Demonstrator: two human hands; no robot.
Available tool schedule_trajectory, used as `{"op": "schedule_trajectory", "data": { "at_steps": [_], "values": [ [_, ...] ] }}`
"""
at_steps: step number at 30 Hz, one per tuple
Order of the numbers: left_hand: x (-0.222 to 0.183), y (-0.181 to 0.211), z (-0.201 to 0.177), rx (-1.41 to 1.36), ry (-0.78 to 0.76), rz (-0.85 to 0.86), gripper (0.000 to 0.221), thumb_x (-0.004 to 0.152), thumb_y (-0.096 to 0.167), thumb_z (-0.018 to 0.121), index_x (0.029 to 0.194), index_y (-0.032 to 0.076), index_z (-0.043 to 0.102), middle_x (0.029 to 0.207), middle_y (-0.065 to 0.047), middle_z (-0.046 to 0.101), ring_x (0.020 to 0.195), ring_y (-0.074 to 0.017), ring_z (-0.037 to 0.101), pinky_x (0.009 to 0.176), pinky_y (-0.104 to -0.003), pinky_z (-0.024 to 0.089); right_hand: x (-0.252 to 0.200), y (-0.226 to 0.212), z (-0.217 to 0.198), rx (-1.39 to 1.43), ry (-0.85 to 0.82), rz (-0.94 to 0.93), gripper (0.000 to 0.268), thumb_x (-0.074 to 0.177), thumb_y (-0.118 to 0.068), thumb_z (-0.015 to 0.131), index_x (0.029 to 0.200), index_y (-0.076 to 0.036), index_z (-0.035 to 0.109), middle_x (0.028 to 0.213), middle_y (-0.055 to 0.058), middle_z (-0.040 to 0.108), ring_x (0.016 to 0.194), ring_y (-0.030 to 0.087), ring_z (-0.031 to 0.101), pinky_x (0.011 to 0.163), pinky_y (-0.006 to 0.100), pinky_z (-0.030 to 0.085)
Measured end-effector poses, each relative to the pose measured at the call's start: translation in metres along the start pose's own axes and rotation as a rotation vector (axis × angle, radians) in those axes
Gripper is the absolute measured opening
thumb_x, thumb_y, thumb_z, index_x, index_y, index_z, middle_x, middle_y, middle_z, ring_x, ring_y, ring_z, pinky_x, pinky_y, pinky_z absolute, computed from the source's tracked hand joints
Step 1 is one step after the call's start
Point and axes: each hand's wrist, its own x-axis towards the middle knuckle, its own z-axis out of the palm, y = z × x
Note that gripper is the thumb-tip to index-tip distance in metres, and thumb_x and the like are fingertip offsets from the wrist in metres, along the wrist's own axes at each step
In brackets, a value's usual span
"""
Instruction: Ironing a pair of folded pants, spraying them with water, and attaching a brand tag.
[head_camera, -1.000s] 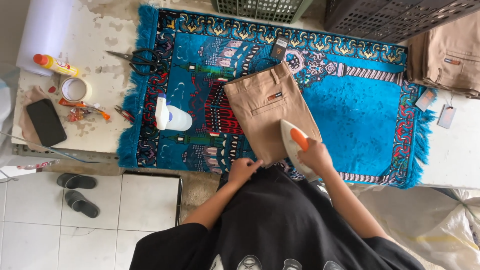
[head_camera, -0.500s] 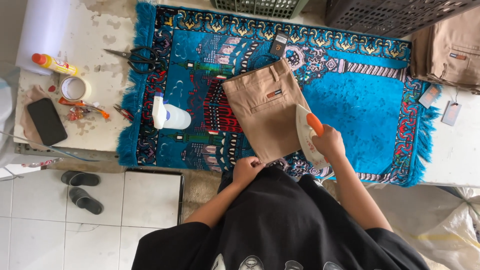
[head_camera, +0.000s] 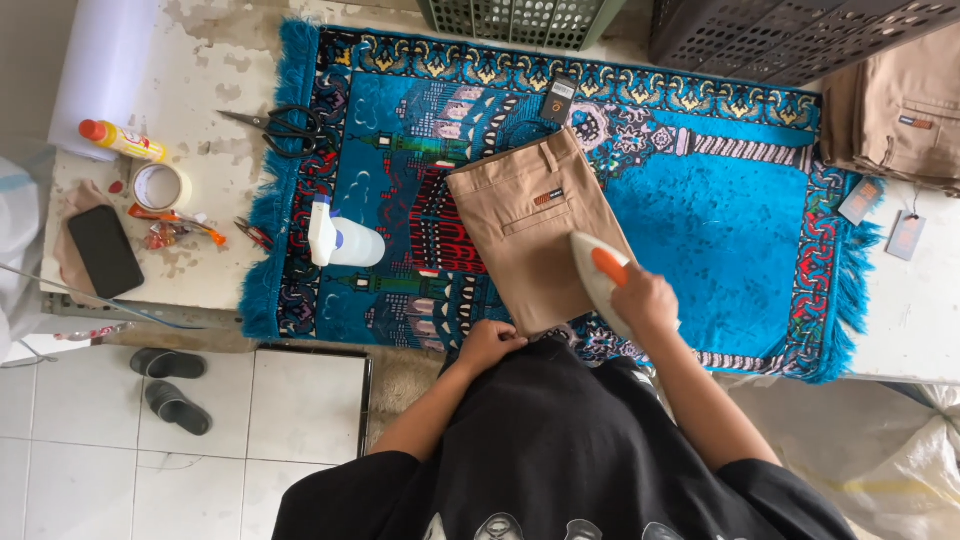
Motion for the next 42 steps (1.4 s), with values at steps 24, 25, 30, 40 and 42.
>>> {"op": "schedule_trajectory", "data": {
  "at_steps": [24,25,30,40,42],
  "values": [
    [0.021,-0.03,0.007,-0.381,-0.073,-0.122,0.02,0.075,0.018,0.091,0.079,0.005,0.076,0.065,-0.007,0.071,0.041,-0.0137,0.06,0.039,-0.025,0.045,-0.023,-0.001,0.002,0.084,-0.214,-0.021,0.048,0.079,-0.037,0.059,0.119,-0.012,0.07,0.103,0.02,0.076,0.104,0.04,0.073,0.092,0.051,0.059],
    [0.024,-0.029,0.005,-0.379,-0.075,-0.116,0.02,0.075,0.018,0.091,0.079,0.005,0.076,0.065,-0.007,0.071,0.041,-0.0137,0.06,0.039,-0.025,0.045,-0.026,-0.005,0.001,0.085,-0.208,-0.017,0.048,0.079,-0.037,0.059,0.119,-0.012,0.07,0.103,0.02,0.076,0.104,0.04,0.073,0.092,0.051,0.059],
    [0.018,-0.023,0.001,-0.401,-0.096,-0.128,0.017,0.077,0.015,0.087,0.08,0.003,0.076,0.066,-0.01,0.072,0.042,-0.0142,0.061,0.042,-0.025,0.047,-0.021,-0.025,-0.004,0.125,-0.2,0.014,0.044,0.08,-0.034,0.061,0.116,-0.009,0.068,0.101,0.021,0.075,0.101,0.042,0.073,0.091,0.051,0.059],
    [0.02,-0.028,0.001,-0.408,-0.113,-0.149,0.017,0.078,0.013,0.086,0.083,0.0,0.075,0.067,-0.012,0.073,0.041,-0.0149,0.062,0.041,-0.026,0.048,-0.046,-0.002,0.013,0.162,-0.282,0.067,0.047,0.076,-0.037,0.063,0.116,-0.013,0.069,0.102,0.02,0.075,0.102,0.042,0.073,0.09,0.05,0.059],
    [0.021,-0.025,-0.003,-0.416,-0.114,-0.136,0.017,0.079,0.013,0.086,0.084,0.001,0.076,0.067,-0.011,0.073,0.041,-0.0142,0.062,0.042,-0.025,0.047,-0.045,-0.002,0.01,0.135,-0.266,0.054,0.045,0.076,-0.037,0.063,0.116,-0.015,0.069,0.1,0.017,0.076,0.101,0.04,0.074,0.089,0.048,0.06]
  ]
}}
